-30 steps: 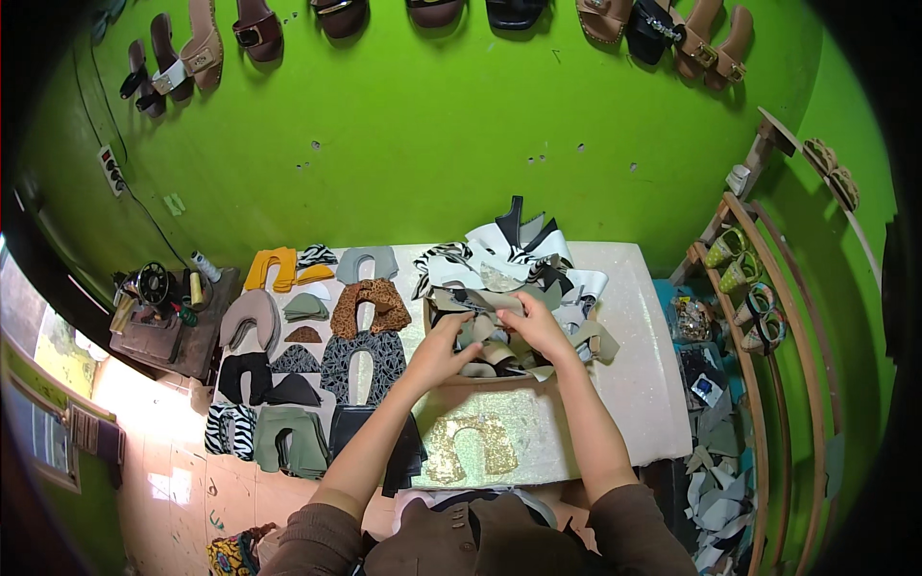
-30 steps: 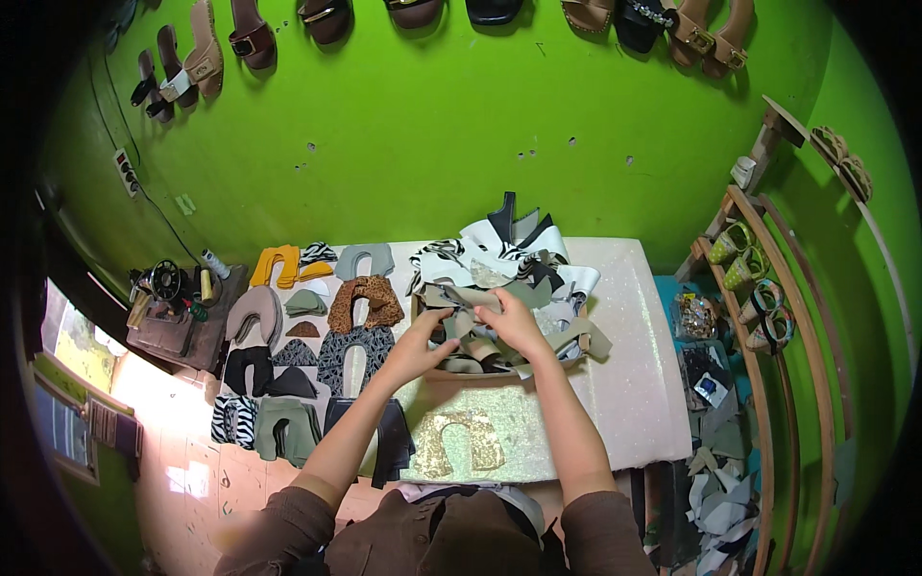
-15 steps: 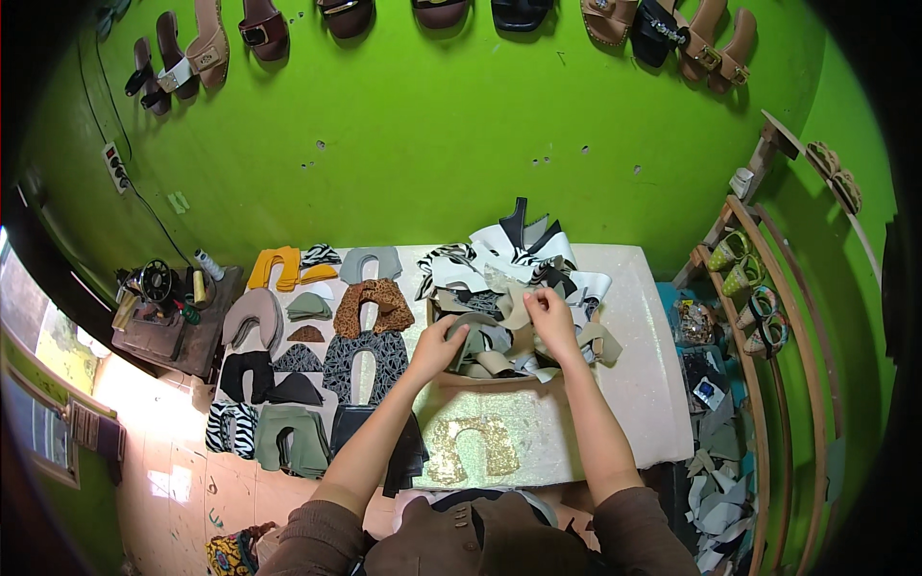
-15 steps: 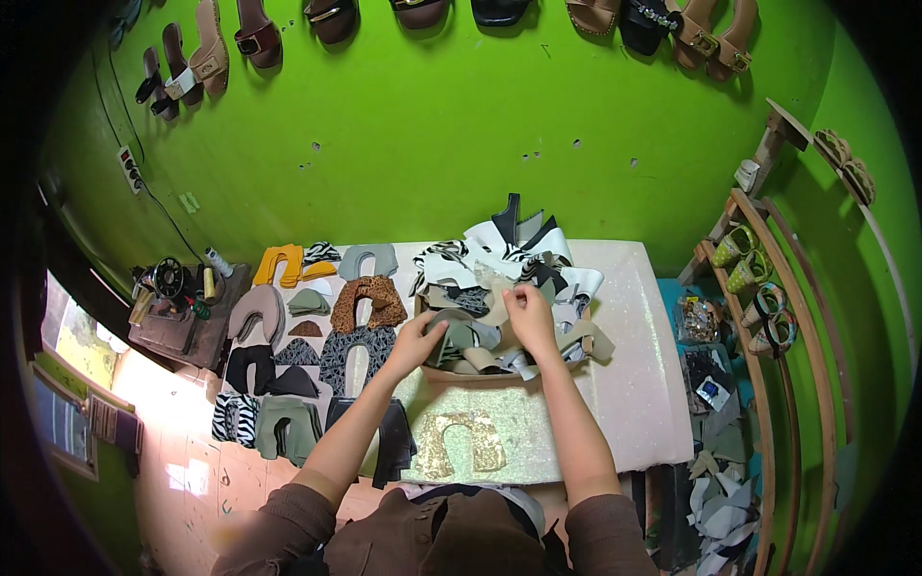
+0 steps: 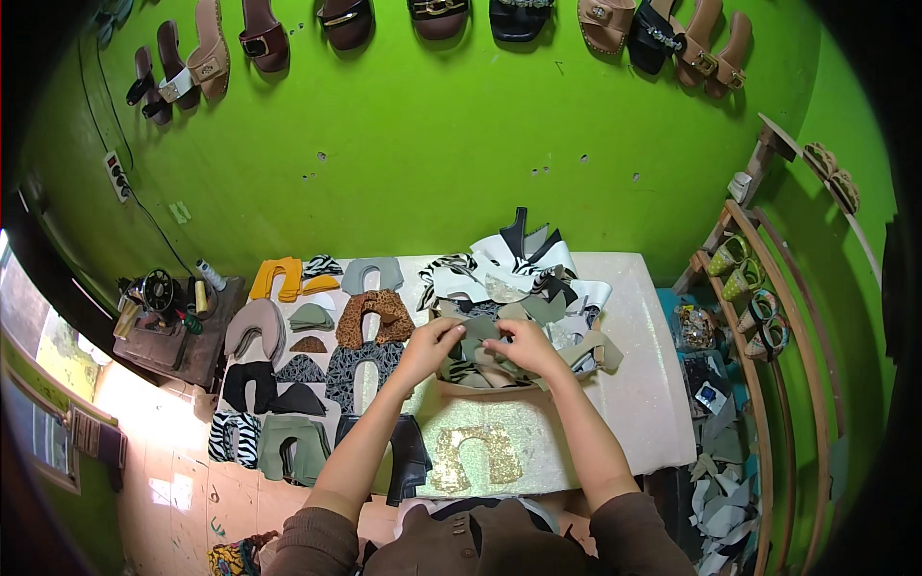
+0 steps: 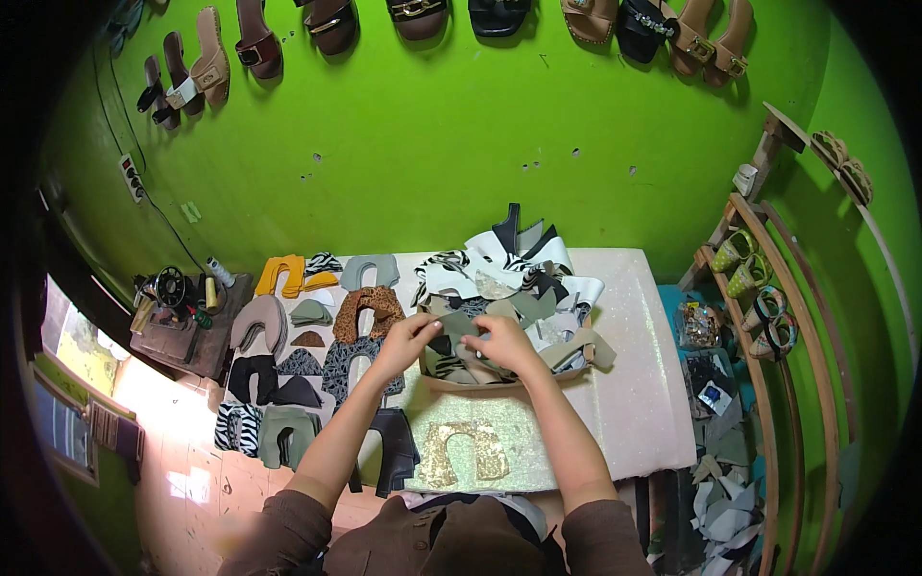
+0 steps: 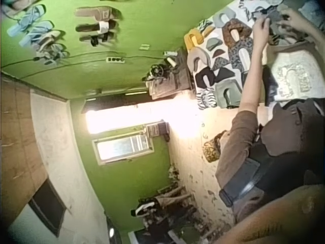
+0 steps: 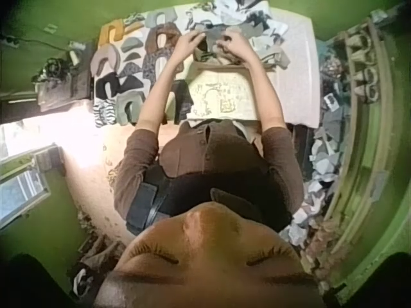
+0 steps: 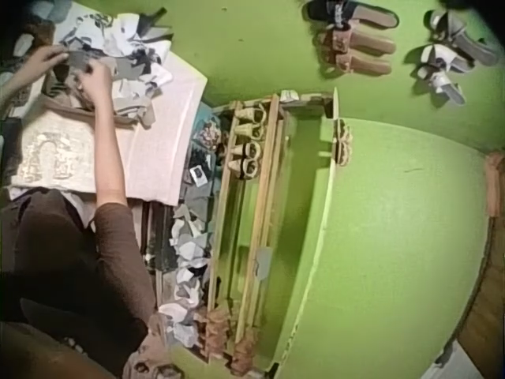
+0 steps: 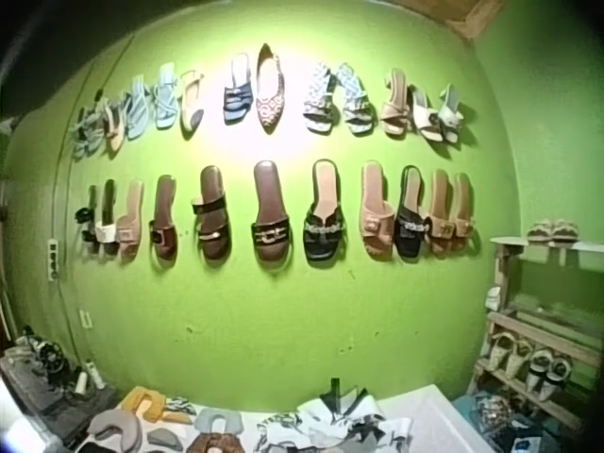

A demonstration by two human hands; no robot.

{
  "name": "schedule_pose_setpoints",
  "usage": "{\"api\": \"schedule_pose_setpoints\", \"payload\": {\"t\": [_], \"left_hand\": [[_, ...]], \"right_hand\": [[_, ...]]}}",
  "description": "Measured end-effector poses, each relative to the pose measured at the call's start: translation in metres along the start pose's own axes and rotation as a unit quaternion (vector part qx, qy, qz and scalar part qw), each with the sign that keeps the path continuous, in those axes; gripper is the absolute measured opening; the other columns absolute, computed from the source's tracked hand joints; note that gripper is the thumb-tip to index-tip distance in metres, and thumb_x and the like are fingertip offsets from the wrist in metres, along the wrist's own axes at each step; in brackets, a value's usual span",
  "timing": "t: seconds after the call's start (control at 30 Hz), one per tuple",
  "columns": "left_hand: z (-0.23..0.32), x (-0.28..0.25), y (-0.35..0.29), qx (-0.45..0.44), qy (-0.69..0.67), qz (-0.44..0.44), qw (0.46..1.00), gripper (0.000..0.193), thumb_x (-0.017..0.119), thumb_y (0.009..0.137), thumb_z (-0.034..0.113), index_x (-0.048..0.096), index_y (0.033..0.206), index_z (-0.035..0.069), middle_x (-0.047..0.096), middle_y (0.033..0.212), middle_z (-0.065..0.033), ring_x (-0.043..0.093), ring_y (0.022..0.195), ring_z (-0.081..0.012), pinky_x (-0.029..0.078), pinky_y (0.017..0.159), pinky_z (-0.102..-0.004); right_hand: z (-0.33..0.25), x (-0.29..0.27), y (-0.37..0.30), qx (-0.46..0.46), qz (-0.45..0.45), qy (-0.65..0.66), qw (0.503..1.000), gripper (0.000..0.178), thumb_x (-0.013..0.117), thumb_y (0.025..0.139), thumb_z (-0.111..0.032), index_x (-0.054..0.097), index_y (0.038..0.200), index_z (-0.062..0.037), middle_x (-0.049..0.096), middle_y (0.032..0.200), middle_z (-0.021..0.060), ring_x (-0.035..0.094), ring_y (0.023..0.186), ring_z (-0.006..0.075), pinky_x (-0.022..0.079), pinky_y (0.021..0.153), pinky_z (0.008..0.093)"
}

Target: Sorting and arranging pre-cut shoe upper leather components on a work table.

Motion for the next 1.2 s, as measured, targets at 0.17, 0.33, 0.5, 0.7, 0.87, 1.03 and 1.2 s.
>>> {"api": "schedule_pose_setpoints", "payload": {"t": [0.17,0.33,0.5,0.7,0.87,1.03,1.2], "left_hand": [[-0.025,-0.005,0.000,-0.076,-0.012,-0.016,0.997,0.027,0.044,0.092,0.019,0.054,0.103,-0.003,0.061,0.084,-0.0072,0.056,0.075,-0.0113,0.044,0.068,-0.0238],[-0.021,0.001,-0.005,-0.185,-0.323,-0.038,0.928,0.032,0.037,0.094,0.016,0.044,0.117,-0.005,0.058,0.105,-0.0146,0.060,0.094,-0.0192,0.048,0.078,-0.0263],[-0.017,0.007,-0.016,-0.239,-0.439,-0.103,0.860,0.032,0.035,0.095,0.015,0.040,0.122,0.000,0.055,0.114,-0.0156,0.056,0.102,-0.0215,0.049,0.081,-0.0304],[-0.013,0.022,-0.028,-0.227,-0.558,-0.142,0.785,0.037,0.050,0.089,0.015,0.040,0.121,0.001,0.054,0.114,-0.0145,0.057,0.097,-0.0188,0.050,0.081,-0.0307],[-0.027,0.021,-0.031,-0.270,-0.524,-0.106,0.801,0.033,0.051,0.089,0.020,0.048,0.114,0.000,0.059,0.108,-0.0113,0.059,0.080,-0.0133,0.052,0.072,-0.0261],[-0.028,-0.001,-0.027,-0.264,-0.489,-0.048,0.830,0.030,0.046,0.092,0.022,0.052,0.108,-0.002,0.060,0.106,-0.0096,0.059,0.078,-0.0123,0.052,0.071,-0.0259],[-0.037,-0.002,-0.023,-0.245,-0.507,-0.030,0.826,0.030,0.043,0.093,0.020,0.049,0.112,-0.002,0.058,0.110,-0.0117,0.059,0.084,-0.0145,0.051,0.074,-0.0284]], "right_hand": [[0.000,-0.011,-0.001,-0.065,0.058,-0.055,0.995,0.026,0.066,0.075,-0.026,0.061,0.086,-0.0023,0.062,0.079,0.0127,0.058,0.075,0.0240,0.044,0.066,0.0313],[0.018,-0.005,-0.001,-0.014,0.012,0.065,0.998,0.026,0.063,0.079,-0.024,0.057,0.091,-0.0011,0.059,0.079,0.0073,0.055,0.074,0.0156,0.043,0.068,0.0277],[0.018,-0.010,-0.004,-0.004,0.028,0.221,0.975,0.024,0.061,0.083,-0.019,0.054,0.096,0.0005,0.055,0.090,0.0020,0.049,0.084,0.0090,0.040,0.076,0.0231],[0.005,-0.007,-0.003,-0.034,0.034,0.217,0.975,0.024,0.061,0.083,-0.020,0.055,0.097,-0.0022,0.056,0.088,0.0014,0.049,0.084,0.0082,0.040,0.075,0.0225],[0.007,0.001,0.001,-0.008,-0.013,0.213,0.977,0.024,0.061,0.084,-0.019,0.055,0.100,-0.0021,0.055,0.087,0.0003,0.049,0.079,0.0067,0.041,0.069,0.0214],[0.030,0.008,0.001,0.016,-0.022,0.320,0.947,0.023,0.056,0.086,-0.013,0.053,0.105,-0.0017,0.054,0.081,-0.0008,0.048,0.069,0.0063,0.042,0.061,0.0207],[0.053,0.022,0.004,0.045,-0.009,0.146,0.988,0.022,0.055,0.084,-0.011,0.056,0.104,-0.0010,0.061,0.086,0.0068,0.056,0.073,0.0134,0.045,0.067,0.0248]]}}
Point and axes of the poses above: each hand's wrist, its own y-axis towards the middle knuckle, its own x-axis out of the palm, z = x × y, the point moved 6 cm from there along y, towards the middle knuckle
